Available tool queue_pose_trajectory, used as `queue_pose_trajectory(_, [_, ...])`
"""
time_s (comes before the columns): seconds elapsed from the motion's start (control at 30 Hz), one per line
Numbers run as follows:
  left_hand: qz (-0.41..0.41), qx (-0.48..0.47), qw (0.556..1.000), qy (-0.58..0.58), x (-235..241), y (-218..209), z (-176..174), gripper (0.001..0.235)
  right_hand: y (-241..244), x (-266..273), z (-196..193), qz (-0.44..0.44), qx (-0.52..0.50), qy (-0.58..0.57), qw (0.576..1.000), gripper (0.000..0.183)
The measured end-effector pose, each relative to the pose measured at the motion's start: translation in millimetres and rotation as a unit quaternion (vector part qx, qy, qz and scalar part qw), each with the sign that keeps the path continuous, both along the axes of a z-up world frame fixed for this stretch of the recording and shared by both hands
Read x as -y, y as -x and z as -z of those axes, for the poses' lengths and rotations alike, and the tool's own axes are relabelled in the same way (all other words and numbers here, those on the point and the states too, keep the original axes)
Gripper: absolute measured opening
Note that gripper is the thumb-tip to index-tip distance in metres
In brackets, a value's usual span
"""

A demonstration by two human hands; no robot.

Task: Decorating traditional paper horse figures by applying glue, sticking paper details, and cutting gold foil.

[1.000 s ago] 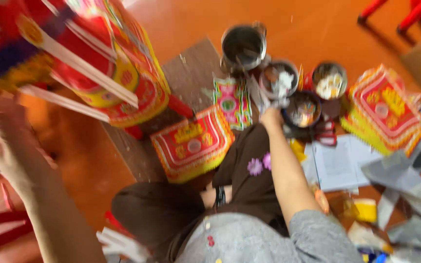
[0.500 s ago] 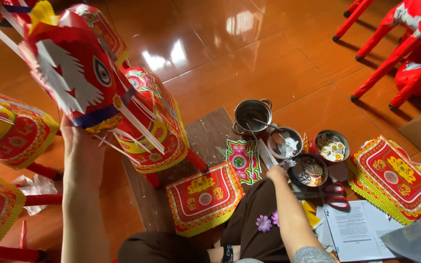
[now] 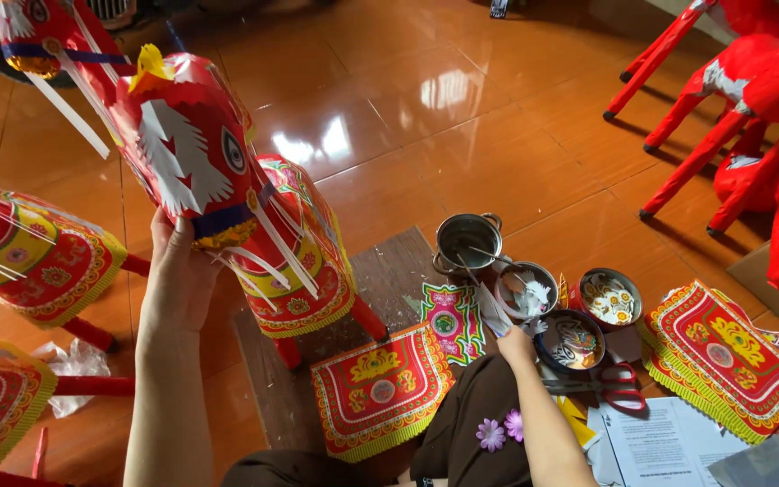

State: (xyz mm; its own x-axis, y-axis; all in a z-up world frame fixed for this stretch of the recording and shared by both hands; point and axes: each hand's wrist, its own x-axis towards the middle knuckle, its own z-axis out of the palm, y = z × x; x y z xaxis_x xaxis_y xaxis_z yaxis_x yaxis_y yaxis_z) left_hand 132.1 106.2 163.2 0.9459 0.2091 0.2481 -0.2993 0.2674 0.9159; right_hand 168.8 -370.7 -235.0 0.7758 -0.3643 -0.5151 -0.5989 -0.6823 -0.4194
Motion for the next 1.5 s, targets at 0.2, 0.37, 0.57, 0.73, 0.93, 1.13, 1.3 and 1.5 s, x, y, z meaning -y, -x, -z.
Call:
queue_pose_trajectory(0.2, [-0.004, -0.029, 0.999, 0.027, 6.1, 4.8, -12.1, 0.062, -0.4, 8.0, 15.8, -0.007, 0.021, 0.005, 1.000, 0.031])
queue_pose_trajectory(0.37, [-0.007, -0.027, 0.999, 0.037, 10.6, 5.9, -16.6, 0.065, -9.3, 17.8, 48.4, -0.005, 0.039, 0.006, 0.999, 0.030])
queue_pose_trajectory(0.57, [-0.015, -0.004, 0.998, 0.053, 24.3, 13.4, -24.0, 0.074, 10.4, 16.9, 51.9, 0.041, 0.260, 0.033, 0.964, 0.019])
queue_pose_trajectory(0.73, [-0.031, 0.026, 0.997, 0.061, 40.7, 38.8, -18.9, 0.087, 35.3, 0.9, -17.0, 0.079, 0.471, -0.007, 0.878, 0.021])
queue_pose_trajectory(0.93, [-0.089, 0.054, 0.985, 0.135, 61.2, 85.4, 0.8, 0.079, 33.2, -62.2, -201.4, 0.046, 0.510, -0.219, 0.830, 0.011])
queue_pose_trajectory(1.13, [-0.083, 0.039, 0.987, 0.135, 80.3, 139.9, -0.5, 0.099, 63.5, -147.0, -395.3, -0.091, 0.669, -0.442, 0.591, 0.014])
queue_pose_trajectory(1.3, [-0.001, 0.044, 0.992, 0.121, 80.1, 165.5, 10.5, 0.110, 118.6, -202.7, -499.3, -0.304, 0.672, -0.492, 0.463, 0.014])
queue_pose_trajectory(1.5, [0.041, 0.075, 0.992, 0.096, 81.3, 183.0, 13.2, 0.109, 140.3, -232.6, -550.6, -0.358, 0.683, -0.373, 0.516, 0.008])
